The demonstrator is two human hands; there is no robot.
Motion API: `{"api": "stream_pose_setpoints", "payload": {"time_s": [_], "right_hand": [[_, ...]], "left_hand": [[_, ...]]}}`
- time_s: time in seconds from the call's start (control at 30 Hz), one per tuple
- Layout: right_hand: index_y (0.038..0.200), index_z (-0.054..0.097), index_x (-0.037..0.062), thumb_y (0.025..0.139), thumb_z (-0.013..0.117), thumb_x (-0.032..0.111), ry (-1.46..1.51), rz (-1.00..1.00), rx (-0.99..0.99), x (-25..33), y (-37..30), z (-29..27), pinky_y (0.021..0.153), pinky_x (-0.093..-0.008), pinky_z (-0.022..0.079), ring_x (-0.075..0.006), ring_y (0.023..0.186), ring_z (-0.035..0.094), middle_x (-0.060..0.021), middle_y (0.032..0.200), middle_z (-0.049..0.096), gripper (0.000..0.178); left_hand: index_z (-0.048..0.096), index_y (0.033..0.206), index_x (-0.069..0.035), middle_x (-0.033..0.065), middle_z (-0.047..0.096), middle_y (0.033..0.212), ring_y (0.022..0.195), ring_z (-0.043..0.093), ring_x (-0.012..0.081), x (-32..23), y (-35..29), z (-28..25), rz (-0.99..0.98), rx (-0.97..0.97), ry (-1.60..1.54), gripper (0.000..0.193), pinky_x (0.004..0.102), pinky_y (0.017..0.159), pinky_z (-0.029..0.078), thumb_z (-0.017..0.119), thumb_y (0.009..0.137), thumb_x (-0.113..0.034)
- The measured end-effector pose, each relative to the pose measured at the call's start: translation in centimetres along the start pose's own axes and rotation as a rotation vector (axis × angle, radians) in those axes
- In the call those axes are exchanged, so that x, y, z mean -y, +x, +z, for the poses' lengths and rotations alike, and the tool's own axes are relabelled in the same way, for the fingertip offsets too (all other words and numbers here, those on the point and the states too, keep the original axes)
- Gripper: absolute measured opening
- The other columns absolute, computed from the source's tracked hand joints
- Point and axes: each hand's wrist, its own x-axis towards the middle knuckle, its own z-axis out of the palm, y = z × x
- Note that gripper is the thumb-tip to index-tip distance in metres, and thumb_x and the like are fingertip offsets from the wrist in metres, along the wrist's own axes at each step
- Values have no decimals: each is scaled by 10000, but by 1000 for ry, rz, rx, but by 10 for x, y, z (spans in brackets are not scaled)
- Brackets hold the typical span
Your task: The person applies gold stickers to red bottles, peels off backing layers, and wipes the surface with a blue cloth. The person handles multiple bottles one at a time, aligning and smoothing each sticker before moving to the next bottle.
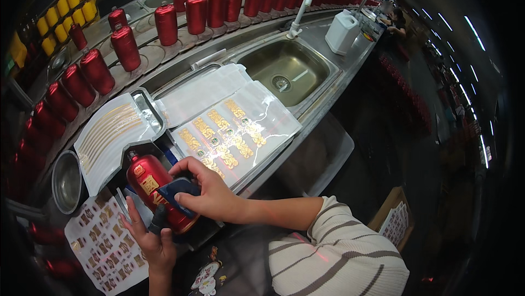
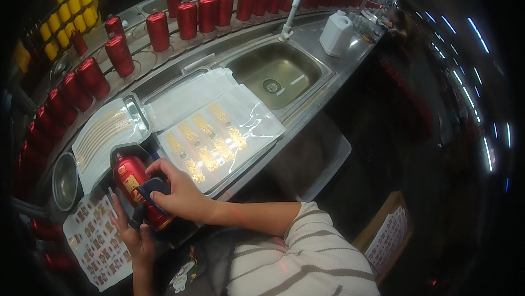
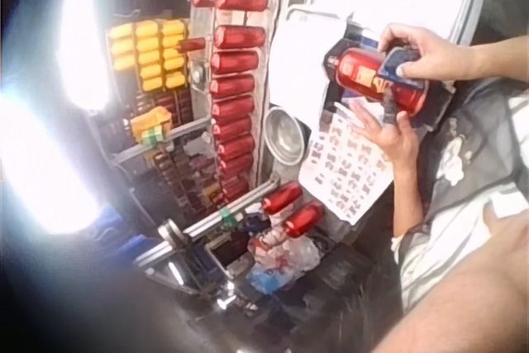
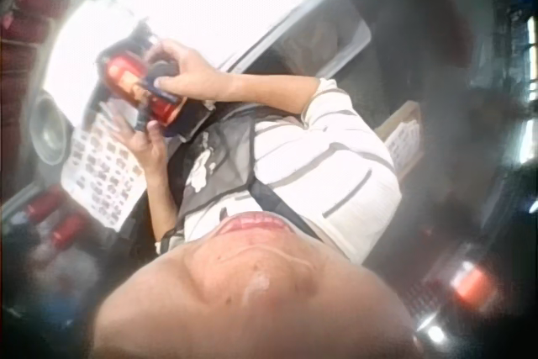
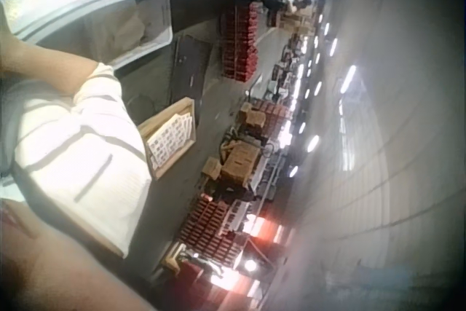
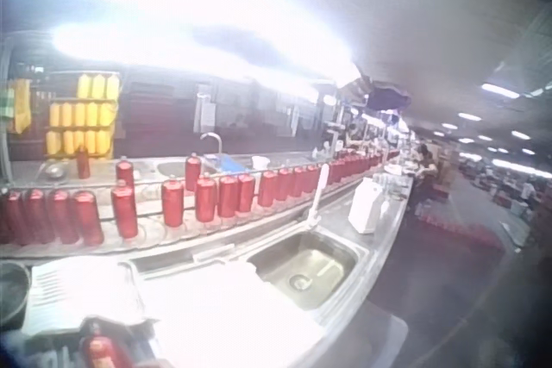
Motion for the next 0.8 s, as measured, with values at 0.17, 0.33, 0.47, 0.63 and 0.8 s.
{"api": "stream_pose_setpoints", "payload": {"time_s": [0.17, 0.33, 0.47, 0.63, 0.8], "right_hand": [[1158, 552, 36, 851, 686, 36, -277, 99, -38, -18, -2, -24, 847, -245, 497, -74, 958, 579, -31, 1036, 600, 335], [1155, 543, 39, 861, 688, 23, -142, 79, -85, -24, 0, -36, 813, -219, 501, -62, 927, 581, -18, 1022, 601, 328], [1172, 536, 41, 858, 684, 11, -102, 96, -59, -26, 3, -28, 813, -218, 502, -63, 924, 584, -16, 1021, 602, 348], [1209, 518, 45, 857, 680, 3, -62, 146, -85, -22, 2, -34, 811, -218, 500, -66, 927, 587, -20, 1041, 600, 390], [1196, 522, 29, 860, 691, -5, -183, 75, -1, -6, -5, -16, 828, -223, 497, -71, 941, 593, -39, 1063, 598, 378]], "left_hand": [[695, 1184, -65, 307, 216, 1582, 1479, 192, 460, -1, -1, -2, -55, -13, -56, 521, 654, 1153, 10, 442, 1005, -485], [740, 1065, -71, 308, 248, 1571, 1470, 215, 468, 1, 18, -7, 64, 9, -26, 441, 654, 1153, 17, 508, 984, -437], [751, 1035, -89, 289, 259, 1577, 1462, 229, 475, -3, 44, -12, 167, 61, 46, 353, 657, 1151, 25, 582, 943, -385], [768, 1016, -155, 261, 304, 1570, 1453, 230, 499, -12, 54, -18, 280, 115, 201, 267, 660, 1151, 15, 628, 903, -352], [768, 1021, -137, 256, 289, 1580, 1464, 223, 477, 10, 54, -13, 133, -6, 106, 311, 651, 1150, 4, 598, 934, -383]]}}
